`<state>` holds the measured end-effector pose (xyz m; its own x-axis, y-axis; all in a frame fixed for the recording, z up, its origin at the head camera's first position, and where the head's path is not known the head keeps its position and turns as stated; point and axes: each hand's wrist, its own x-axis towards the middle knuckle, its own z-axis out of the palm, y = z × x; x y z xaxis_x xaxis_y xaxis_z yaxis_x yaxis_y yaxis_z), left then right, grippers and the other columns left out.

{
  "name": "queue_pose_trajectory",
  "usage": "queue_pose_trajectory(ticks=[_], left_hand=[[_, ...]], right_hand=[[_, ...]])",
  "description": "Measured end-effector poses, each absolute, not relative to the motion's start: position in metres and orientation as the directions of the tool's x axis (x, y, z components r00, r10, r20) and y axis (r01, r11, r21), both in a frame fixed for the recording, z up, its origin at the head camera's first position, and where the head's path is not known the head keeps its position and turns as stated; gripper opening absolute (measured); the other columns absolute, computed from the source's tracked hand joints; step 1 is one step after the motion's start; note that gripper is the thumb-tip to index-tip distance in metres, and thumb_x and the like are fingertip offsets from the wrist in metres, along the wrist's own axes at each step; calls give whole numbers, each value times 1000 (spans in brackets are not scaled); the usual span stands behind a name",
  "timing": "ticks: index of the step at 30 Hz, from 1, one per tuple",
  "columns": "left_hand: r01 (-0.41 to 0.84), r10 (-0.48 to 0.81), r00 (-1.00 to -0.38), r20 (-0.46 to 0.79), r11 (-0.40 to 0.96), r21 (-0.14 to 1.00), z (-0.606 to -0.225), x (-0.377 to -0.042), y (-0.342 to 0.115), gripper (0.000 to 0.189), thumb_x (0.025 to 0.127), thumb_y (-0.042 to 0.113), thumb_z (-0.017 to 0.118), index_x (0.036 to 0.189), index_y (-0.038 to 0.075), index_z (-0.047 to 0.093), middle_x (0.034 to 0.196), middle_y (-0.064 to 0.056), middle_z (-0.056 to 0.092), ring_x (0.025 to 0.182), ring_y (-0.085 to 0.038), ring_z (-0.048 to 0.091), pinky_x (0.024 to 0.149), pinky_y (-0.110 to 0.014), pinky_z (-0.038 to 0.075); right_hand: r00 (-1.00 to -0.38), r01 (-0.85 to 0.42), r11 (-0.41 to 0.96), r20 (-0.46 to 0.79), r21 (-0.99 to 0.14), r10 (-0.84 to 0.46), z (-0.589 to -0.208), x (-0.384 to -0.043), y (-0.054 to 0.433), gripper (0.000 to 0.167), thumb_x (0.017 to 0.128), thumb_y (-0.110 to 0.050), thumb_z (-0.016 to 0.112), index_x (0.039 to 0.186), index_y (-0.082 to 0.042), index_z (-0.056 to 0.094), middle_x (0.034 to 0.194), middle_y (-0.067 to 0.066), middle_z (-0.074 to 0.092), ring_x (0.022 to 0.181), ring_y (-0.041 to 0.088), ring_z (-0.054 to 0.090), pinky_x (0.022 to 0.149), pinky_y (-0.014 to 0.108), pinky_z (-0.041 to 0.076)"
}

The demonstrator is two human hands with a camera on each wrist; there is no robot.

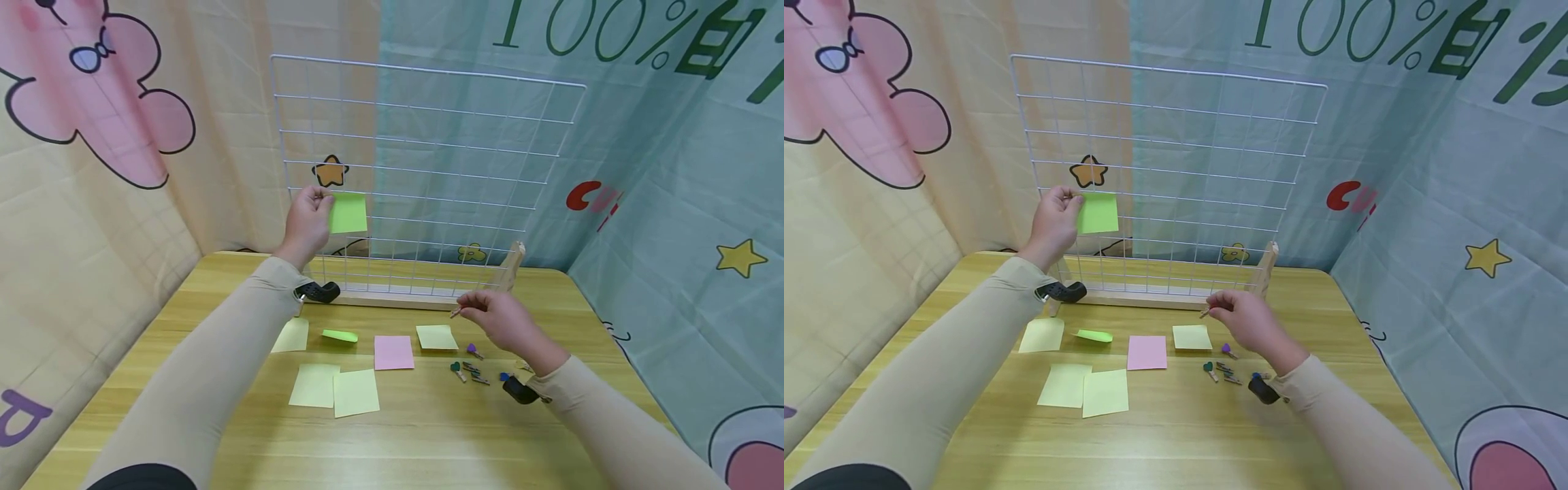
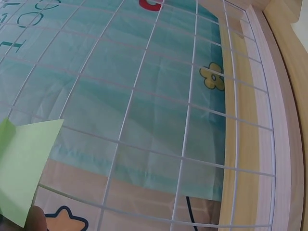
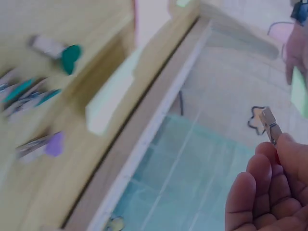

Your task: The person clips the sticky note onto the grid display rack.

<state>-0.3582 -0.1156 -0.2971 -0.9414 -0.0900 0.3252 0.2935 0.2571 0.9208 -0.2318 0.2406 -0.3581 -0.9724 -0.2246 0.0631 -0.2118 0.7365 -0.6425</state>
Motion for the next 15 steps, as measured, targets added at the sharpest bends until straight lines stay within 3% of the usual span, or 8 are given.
queue_pose_trajectory(ticks=[5, 10, 15], left_hand=[[298, -104, -935, 339, 290, 910, -297, -359, -115, 26, 113, 23, 50, 128, 5, 60, 109, -10, 70, 83, -15, 62, 68, -22, 51], [304, -109, -928, 355, 328, 895, -296, -359, -115, 27, 112, 24, 53, 127, 4, 63, 107, -10, 70, 76, -13, 56, 64, -23, 46], [297, -110, -930, 349, 332, 895, -296, -360, -116, 29, 112, 27, 53, 126, 4, 64, 108, -10, 70, 79, -13, 58, 65, -22, 49]], right_hand=[[-968, -246, 702, 128, -669, -218, -340, -235, 217, 23, 107, -13, 63, 125, -3, 73, 120, 13, 77, 111, 27, 73, 91, 41, 61], [-961, -276, 673, 177, -686, -213, -320, -241, 192, 23, 106, -15, 64, 124, -4, 73, 117, 11, 78, 106, 25, 72, 82, 32, 57], [-953, -304, 650, 227, -697, -203, -304, -250, 169, 19, 106, -16, 65, 120, -7, 74, 115, 8, 76, 103, 24, 70, 84, 35, 56]])
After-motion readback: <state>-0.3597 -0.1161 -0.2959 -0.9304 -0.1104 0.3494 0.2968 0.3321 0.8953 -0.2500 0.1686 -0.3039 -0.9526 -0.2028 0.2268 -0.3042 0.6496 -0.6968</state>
